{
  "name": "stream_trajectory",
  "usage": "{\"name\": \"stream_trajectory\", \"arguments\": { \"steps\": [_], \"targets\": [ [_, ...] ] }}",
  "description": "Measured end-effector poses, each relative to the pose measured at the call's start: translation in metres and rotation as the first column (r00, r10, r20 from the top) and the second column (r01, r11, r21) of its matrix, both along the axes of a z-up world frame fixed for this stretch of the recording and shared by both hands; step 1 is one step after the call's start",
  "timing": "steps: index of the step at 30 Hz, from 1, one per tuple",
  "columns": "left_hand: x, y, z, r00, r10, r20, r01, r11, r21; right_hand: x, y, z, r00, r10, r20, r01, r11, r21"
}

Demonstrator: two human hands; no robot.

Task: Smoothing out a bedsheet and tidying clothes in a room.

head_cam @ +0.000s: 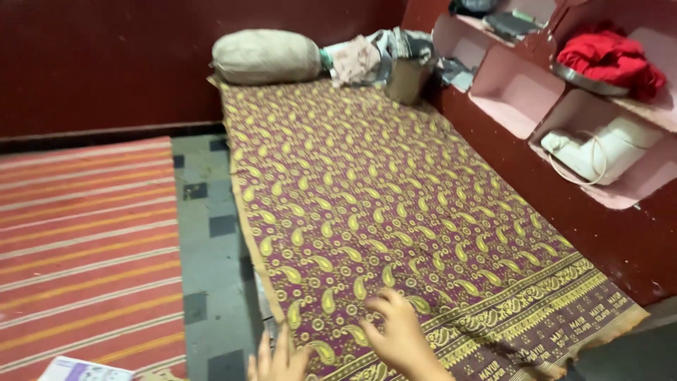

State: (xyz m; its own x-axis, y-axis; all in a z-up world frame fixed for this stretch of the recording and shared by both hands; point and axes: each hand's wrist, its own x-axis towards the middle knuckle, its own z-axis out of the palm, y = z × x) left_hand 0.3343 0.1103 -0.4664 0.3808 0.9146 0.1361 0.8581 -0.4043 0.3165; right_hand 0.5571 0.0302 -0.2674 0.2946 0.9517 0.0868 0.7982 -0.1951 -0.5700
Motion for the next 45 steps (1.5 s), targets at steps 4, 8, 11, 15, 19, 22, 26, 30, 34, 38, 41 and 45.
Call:
{"name": "stream_trajectory", "arguments": {
  "steps": [4, 8, 11, 15, 19, 22, 26, 30, 34, 38, 41, 45],
  "targets": [
    [0.033, -0.005, -0.229, 0.963, 0.005, 0.270, -0.146, 0.850, 0.506, 0.133, -0.051, -0.182, 0.972, -0.234, 0.022, 0.230, 0.928, -0.294],
    [0.013, -0.041, -0.318, 0.943, 0.224, 0.246, -0.222, 0.974, -0.036, 0.204, -0.118, -0.307, 0.921, -0.379, 0.088, 0.383, 0.839, -0.387],
    [0.023, -0.081, -0.321, 0.905, 0.422, 0.045, -0.374, 0.843, -0.386, 0.210, -0.119, -0.317, 0.936, -0.336, 0.105, 0.351, 0.866, -0.357],
    [0.062, -0.077, -0.182, 0.804, 0.531, -0.269, -0.589, 0.645, -0.487, 0.207, -0.091, -0.317, 0.911, -0.407, 0.072, 0.387, 0.776, -0.498],
    [0.062, -0.096, -0.187, 0.703, 0.636, -0.316, -0.703, 0.559, -0.439, 0.191, -0.076, -0.317, 0.911, -0.403, 0.089, 0.379, 0.729, -0.570],
    [0.049, -0.103, -0.227, 0.604, 0.756, -0.252, -0.765, 0.461, -0.449, 0.171, -0.067, -0.295, 0.912, -0.383, 0.146, 0.360, 0.580, -0.731],
    [0.035, -0.091, -0.218, 0.625, 0.686, -0.372, -0.699, 0.281, -0.658, 0.155, -0.060, -0.273, 0.937, -0.300, 0.179, 0.317, 0.514, -0.797],
    [-0.002, -0.101, -0.280, 0.696, 0.645, -0.315, -0.698, 0.507, -0.505, 0.130, -0.052, -0.247, 0.952, -0.243, 0.184, 0.284, 0.489, -0.825],
    [-0.036, -0.127, -0.365, 0.666, 0.736, -0.125, -0.693, 0.548, -0.468, 0.110, -0.054, -0.239, 0.965, -0.217, 0.150, 0.232, 0.427, -0.874],
    [-0.079, -0.148, -0.442, 0.459, 0.815, 0.353, -0.590, 0.577, -0.565, 0.106, -0.065, -0.247, 0.978, -0.152, 0.146, 0.202, 0.475, -0.857],
    [-0.098, -0.141, -0.395, 0.399, 0.880, 0.256, -0.426, 0.426, -0.798, 0.104, -0.079, -0.252, 0.977, -0.063, 0.205, 0.199, 0.619, -0.760],
    [-0.076, -0.130, -0.303, 0.366, 0.908, 0.203, -0.422, 0.356, -0.833, 0.097, -0.080, -0.247, 0.978, -0.043, 0.205, 0.186, 0.635, -0.750]
  ]
}}
